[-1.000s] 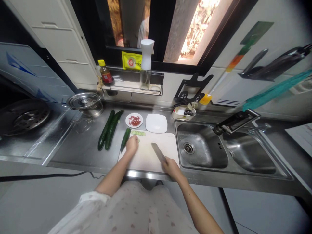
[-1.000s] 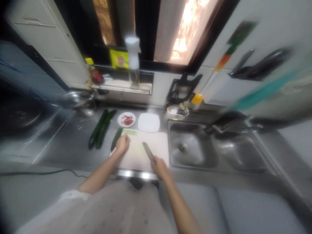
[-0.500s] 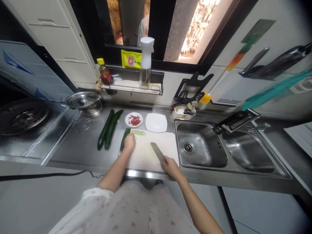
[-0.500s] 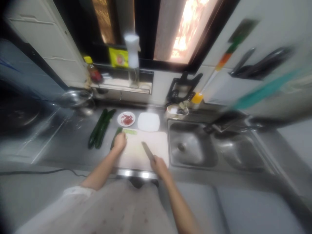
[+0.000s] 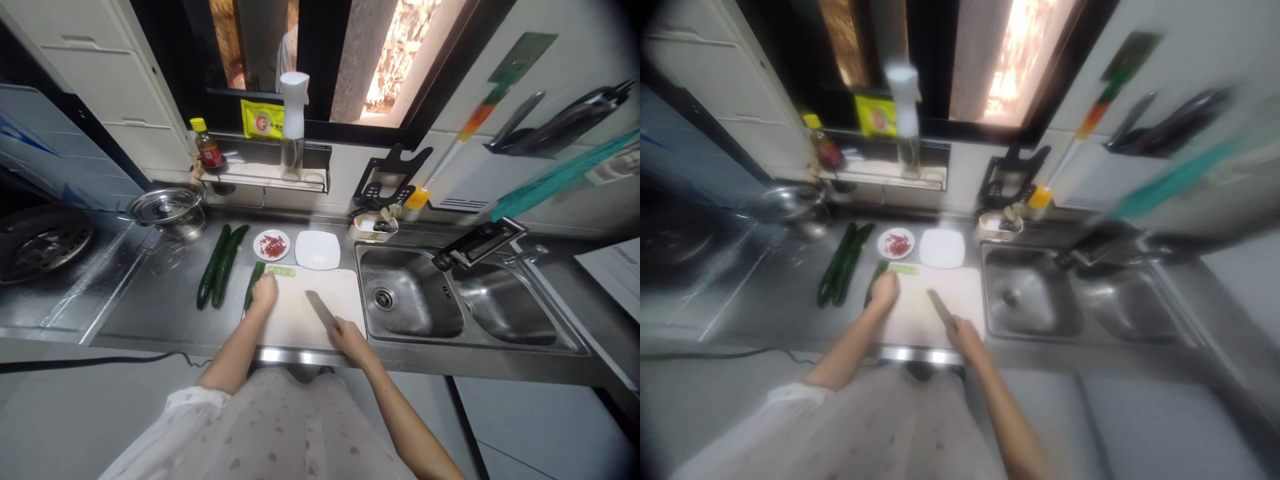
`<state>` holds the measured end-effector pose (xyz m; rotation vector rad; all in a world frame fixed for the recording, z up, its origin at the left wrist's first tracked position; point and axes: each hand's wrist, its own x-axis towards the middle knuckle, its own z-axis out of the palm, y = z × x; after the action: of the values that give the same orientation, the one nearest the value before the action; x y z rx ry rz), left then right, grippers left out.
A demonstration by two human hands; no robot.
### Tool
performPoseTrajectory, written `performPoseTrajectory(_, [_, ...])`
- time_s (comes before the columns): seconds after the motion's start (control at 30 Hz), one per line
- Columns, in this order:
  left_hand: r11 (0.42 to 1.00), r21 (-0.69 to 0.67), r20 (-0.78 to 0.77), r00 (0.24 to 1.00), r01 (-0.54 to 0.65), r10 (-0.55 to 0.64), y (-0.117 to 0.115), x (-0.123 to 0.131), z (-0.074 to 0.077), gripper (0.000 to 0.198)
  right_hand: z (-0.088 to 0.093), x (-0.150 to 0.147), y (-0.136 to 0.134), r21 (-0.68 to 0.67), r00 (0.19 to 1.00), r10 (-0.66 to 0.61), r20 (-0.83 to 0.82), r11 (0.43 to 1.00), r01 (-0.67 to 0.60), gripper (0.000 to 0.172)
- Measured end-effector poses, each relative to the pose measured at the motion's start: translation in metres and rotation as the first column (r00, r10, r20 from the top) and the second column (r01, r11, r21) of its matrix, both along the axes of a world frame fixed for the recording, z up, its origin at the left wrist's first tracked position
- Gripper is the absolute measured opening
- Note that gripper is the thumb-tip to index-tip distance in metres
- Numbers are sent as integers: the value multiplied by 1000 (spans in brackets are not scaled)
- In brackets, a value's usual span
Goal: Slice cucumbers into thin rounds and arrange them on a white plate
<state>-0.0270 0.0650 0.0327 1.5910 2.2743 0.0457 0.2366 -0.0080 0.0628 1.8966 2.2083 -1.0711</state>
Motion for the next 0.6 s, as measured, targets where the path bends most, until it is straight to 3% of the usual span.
performPoseTrajectory(0.23, [972,153,77,978,180,-193,12,16,3,30,1,3,-1,27,999,-41,-6,999,41,20])
performPoseTrajectory(0.6, [962,86,37,964,261,-265,30,24,-3,31,-1,8,-3,5,998,-49,-44,999,49,19])
